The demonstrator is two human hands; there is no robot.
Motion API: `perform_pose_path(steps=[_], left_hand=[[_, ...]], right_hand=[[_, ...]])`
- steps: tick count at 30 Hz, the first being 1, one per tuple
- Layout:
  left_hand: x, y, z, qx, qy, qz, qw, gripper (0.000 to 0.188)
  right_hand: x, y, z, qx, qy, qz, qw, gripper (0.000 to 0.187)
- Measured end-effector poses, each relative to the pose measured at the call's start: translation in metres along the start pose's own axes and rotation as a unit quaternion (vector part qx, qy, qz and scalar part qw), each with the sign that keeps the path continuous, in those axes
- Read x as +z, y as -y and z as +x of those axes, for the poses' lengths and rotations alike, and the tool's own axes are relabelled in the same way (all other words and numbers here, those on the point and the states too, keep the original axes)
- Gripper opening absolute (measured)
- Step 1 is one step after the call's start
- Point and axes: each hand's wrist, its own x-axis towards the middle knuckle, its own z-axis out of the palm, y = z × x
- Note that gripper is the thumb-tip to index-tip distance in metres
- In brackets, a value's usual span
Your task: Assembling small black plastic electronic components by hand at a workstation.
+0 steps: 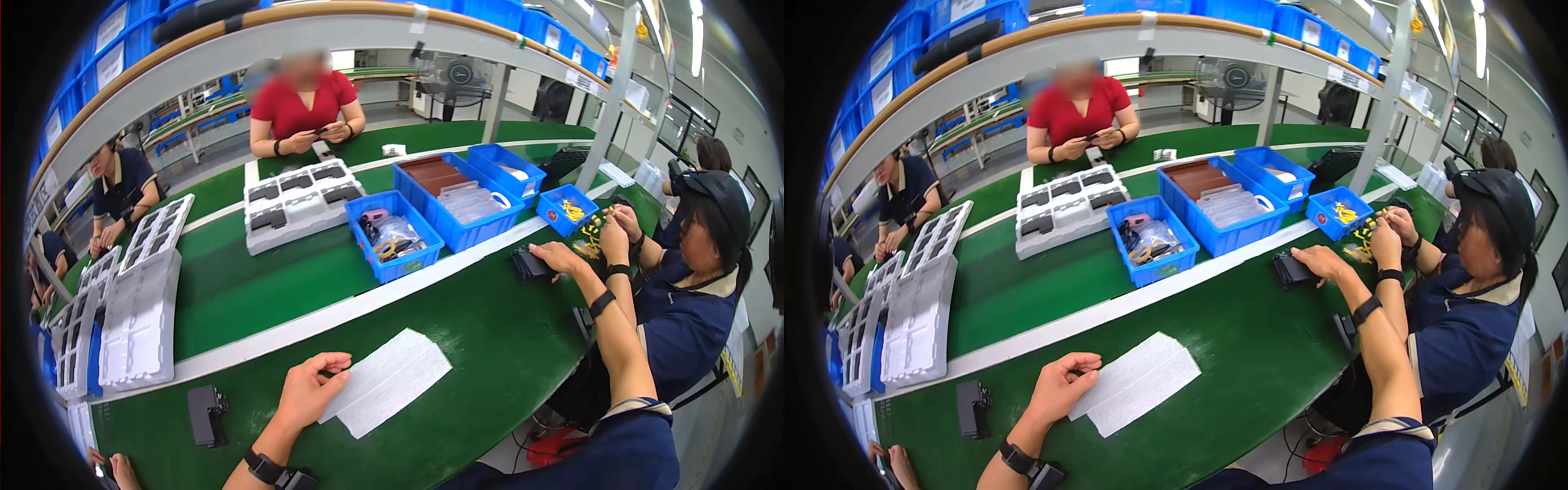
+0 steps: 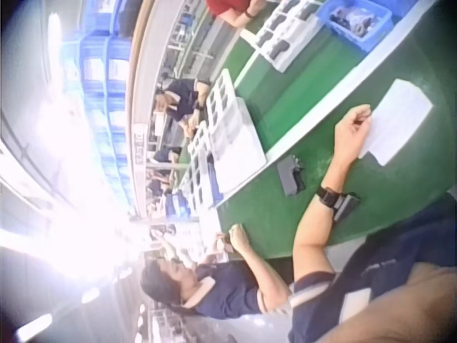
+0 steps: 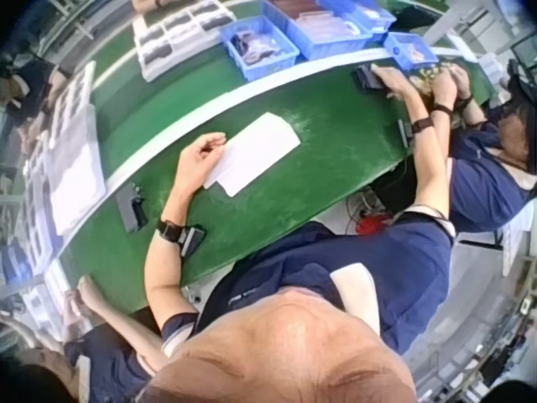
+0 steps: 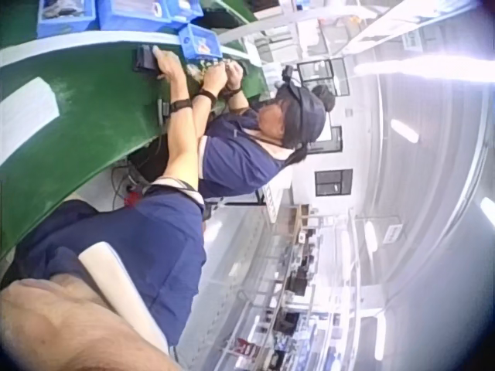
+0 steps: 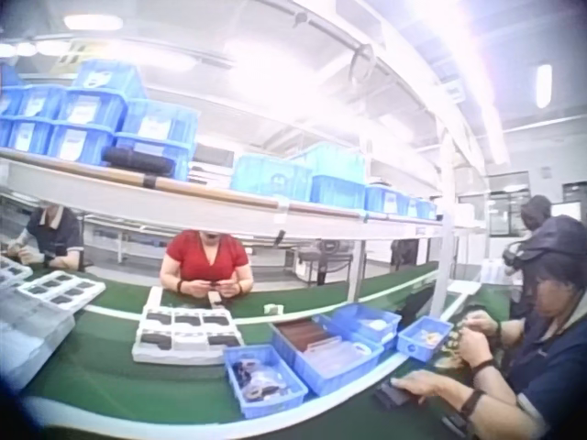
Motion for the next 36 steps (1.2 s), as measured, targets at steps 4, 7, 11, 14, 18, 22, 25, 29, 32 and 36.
perform_pose_path(steps=[4, 7, 11, 14, 18, 22, 25, 29, 32, 36], left_hand=[[0.000, 0.003, 0.001, 0.015, -0.001, 0.032, 0.999, 0.030], [0.000, -0.001, -0.003, 0.004, -0.002, 0.050, 0.999, 0.030], [0.001, 0.000, -0.004, 0.032, -0.002, 0.064, 0.997, 0.030], [0.001, -0.001, -0.006, 0.030, 0.002, 0.058, 0.998, 0.030], [0.001, -0.005, -0.008, 0.019, 0.005, 0.071, 0.997, 0.031], [0.003, -0.004, -0.003, 0.039, 0.010, 0.071, 0.997, 0.030], [0.001, 0.001, -0.006, 0.021, -0.006, 0.065, 0.998, 0.029], [0.000, -0.001, -0.010, 0.004, -0.016, 0.044, 0.999, 0.028], [0.002, -0.002, -0.007, 0.000, -0.008, 0.030, 1.000, 0.027], [0.002, 0.003, -0.004, 0.008, -0.008, 0.012, 1.000, 0.026]], right_hand=[[0.040, 0.048, -0.036, -0.057, 0.033, 0.020, 0.998, 0.062], [0.070, 0.085, -0.054, -0.099, 0.086, 0.015, 0.991, 0.060], [0.100, 0.119, -0.065, -0.131, 0.118, 0.006, 0.984, 0.060], [0.116, 0.132, -0.076, -0.172, 0.123, 0.009, 0.977, 0.061], [0.111, 0.138, -0.086, -0.212, 0.093, -0.048, 0.972, 0.053], [0.105, 0.129, -0.102, -0.313, 0.026, -0.093, 0.945, 0.058], [0.119, 0.141, -0.109, -0.356, -0.025, -0.202, 0.912, 0.051], [0.124, 0.150, -0.109, -0.360, -0.021, -0.204, 0.910, 0.050], [0.122, 0.148, -0.109, -0.380, -0.037, -0.186, 0.905, 0.051], [0.114, 0.156, -0.111, -0.349, -0.001, -0.201, 0.915, 0.048]])
